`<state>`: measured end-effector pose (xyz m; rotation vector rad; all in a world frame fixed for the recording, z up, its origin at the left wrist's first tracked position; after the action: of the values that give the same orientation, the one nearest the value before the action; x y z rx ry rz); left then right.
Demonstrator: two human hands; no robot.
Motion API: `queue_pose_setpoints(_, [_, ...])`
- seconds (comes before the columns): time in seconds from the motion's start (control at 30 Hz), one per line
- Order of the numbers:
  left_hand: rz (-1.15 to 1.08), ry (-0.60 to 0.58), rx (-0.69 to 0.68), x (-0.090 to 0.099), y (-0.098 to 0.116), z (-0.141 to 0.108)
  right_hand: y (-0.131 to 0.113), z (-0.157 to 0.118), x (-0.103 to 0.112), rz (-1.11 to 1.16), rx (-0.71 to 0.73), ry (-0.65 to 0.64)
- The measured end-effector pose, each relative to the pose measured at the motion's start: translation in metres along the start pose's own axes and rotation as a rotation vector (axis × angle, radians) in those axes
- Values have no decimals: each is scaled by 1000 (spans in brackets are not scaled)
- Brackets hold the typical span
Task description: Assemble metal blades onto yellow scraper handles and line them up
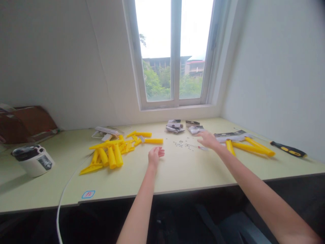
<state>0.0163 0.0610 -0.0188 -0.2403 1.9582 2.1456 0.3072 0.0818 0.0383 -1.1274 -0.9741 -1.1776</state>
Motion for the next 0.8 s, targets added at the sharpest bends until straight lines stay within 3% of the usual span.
queue_pose_setpoints(0.07, [-12,10,-5,0,-1,0,-40,-3,-11,37,145,-105])
queue_pose_setpoints(0.2, [-29,106,-46,5,-2,3,-118,-5,-35,75,309,-171])
queue_pose_setpoints(0.4, [-159,326,-120,13,-3,7,-200,13,-66,142,346,-189])
queue_pose_setpoints(0.57, [-224,393,-123,15,-2,9,-220,17,-73,72,294,-82])
queue_pose_setpoints(0.8, [-247,471,-133,19,-8,13,-209,-5,-75,101,287,26])
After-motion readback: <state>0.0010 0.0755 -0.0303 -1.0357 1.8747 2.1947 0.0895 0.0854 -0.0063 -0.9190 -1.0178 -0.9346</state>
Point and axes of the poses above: each hand's wrist, its own z-axis towards the middle knuckle, its own x-axis out of the back of the hand, y = z × x, the point moved 1 cm from there along z, towards the middle knuckle, and after that the axes turned 11 degrees about -y, right-handed, at the moved point
